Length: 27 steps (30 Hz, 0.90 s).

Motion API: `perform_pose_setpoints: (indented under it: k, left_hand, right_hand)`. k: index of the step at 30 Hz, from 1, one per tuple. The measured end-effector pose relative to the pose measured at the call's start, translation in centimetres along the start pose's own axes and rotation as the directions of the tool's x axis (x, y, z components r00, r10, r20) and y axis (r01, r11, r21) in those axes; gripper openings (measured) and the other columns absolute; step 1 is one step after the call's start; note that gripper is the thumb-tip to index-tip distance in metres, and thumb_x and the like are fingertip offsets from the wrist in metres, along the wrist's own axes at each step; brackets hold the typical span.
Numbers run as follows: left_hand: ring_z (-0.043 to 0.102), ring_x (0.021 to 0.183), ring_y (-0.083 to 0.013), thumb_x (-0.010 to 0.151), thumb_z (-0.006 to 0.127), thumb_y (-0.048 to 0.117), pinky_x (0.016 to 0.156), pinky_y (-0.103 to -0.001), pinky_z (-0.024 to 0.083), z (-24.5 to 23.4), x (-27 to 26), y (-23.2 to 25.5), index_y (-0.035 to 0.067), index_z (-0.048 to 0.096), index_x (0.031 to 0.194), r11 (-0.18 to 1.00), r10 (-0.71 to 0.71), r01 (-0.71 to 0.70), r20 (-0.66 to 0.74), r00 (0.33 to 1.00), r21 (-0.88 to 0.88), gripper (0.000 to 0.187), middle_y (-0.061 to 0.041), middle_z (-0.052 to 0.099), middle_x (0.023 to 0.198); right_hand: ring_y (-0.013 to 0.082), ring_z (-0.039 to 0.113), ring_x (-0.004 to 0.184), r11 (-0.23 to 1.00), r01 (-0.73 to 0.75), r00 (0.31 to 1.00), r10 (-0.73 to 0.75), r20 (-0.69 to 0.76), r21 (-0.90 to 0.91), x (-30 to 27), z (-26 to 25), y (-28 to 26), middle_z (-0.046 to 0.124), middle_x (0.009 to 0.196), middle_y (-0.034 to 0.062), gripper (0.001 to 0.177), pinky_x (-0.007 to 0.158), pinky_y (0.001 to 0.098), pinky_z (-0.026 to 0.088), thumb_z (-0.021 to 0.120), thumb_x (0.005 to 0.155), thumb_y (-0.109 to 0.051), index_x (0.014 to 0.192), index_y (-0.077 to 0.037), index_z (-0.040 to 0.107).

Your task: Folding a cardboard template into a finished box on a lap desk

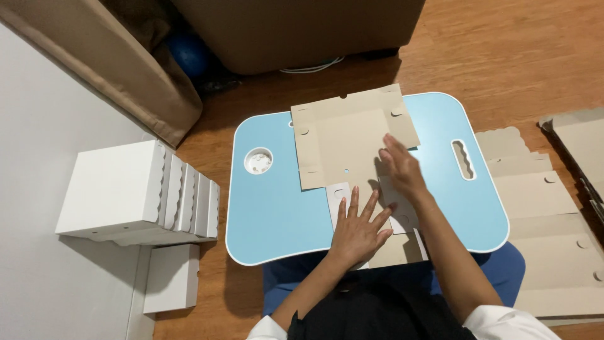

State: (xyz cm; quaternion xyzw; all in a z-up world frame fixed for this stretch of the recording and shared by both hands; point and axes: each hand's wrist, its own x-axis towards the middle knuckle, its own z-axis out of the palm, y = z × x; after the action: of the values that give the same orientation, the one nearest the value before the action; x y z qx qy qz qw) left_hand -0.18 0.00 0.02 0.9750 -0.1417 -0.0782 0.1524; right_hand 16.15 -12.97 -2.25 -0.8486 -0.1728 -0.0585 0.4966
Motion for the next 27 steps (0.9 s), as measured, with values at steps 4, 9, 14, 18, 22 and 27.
perform_pose_setpoints:
  k: [4,9,14,18,22,27]
  left_hand:
    - [0.008,0.155,-0.0519,0.106,0.028,0.048,0.120,-0.069,0.011,-0.4,-0.2,0.1,0.018,0.045,0.152,1.000,0.005,-0.005,-0.051,0.999,-0.010,0.058,-0.018,0.035,0.163]
    - [0.021,0.154,-0.0394,0.107,0.022,0.027,0.125,-0.053,0.017,1.8,0.7,-2.7,0.011,0.029,0.159,0.900,-0.181,0.082,-0.196,0.964,-0.429,0.054,-0.017,0.035,0.162]
    - [0.041,0.138,-0.0386,0.096,0.048,0.007,0.118,-0.050,0.033,1.5,1.4,-7.2,0.003,0.048,0.146,0.851,-0.406,0.033,-0.616,0.675,-0.524,0.050,-0.017,0.042,0.141]
    - [0.027,0.148,-0.0436,0.101,0.050,0.021,0.122,-0.053,0.023,1.4,2.4,-10.7,0.006,0.030,0.159,0.747,-0.578,0.221,-0.449,0.682,-0.627,0.063,-0.027,0.029,0.158]
    - [0.029,0.148,-0.0401,0.103,0.050,0.024,0.122,-0.052,0.021,1.7,3.8,-11.2,0.006,0.031,0.158,0.680,-0.566,0.142,-0.393,0.725,-0.720,0.061,-0.024,0.039,0.157]
    - [0.030,0.148,-0.0427,0.098,0.056,0.024,0.122,-0.053,0.022,4.0,5.8,-12.3,0.013,0.038,0.155,0.635,-0.635,0.063,-0.474,0.610,-0.770,0.061,-0.024,0.039,0.157]
  right_hand:
    - [0.0395,0.040,0.145,0.987,-0.029,0.982,0.057,0.182,-0.156,-0.4,1.3,-1.2,0.042,0.158,0.0234,0.063,0.125,0.0542,0.024,0.028,0.111,-0.044,0.164,-0.010,0.025]
    - [0.0383,0.047,0.143,0.889,0.136,0.979,-0.054,0.194,-0.437,0.2,3.6,3.4,0.055,0.149,0.0238,0.052,0.123,0.0508,0.031,0.030,0.111,-0.027,0.154,-0.002,0.048]
    - [0.0394,0.038,0.150,0.737,0.282,0.959,-0.191,0.211,-0.614,0.2,5.8,7.4,0.044,0.159,0.0259,0.056,0.122,0.0504,0.031,0.049,0.095,-0.014,0.147,0.007,0.052]
    - [0.0386,0.036,0.152,0.753,0.260,0.965,-0.176,0.197,-0.605,0.0,5.6,6.8,0.043,0.160,0.0252,0.058,0.123,0.0504,0.029,0.048,0.095,-0.017,0.148,0.004,0.052]
    - [0.0347,0.036,0.152,0.774,0.224,0.969,-0.111,0.221,-0.593,-0.2,4.1,4.5,0.043,0.161,0.0206,0.055,0.124,0.0487,0.028,0.046,0.101,-0.023,0.150,0.000,0.053]
    - [0.0277,0.032,0.155,0.805,0.151,0.965,0.005,0.262,-0.574,-0.6,2.5,2.2,0.038,0.165,0.0129,0.059,0.126,0.0481,0.020,0.045,0.105,-0.040,0.154,-0.008,0.050]
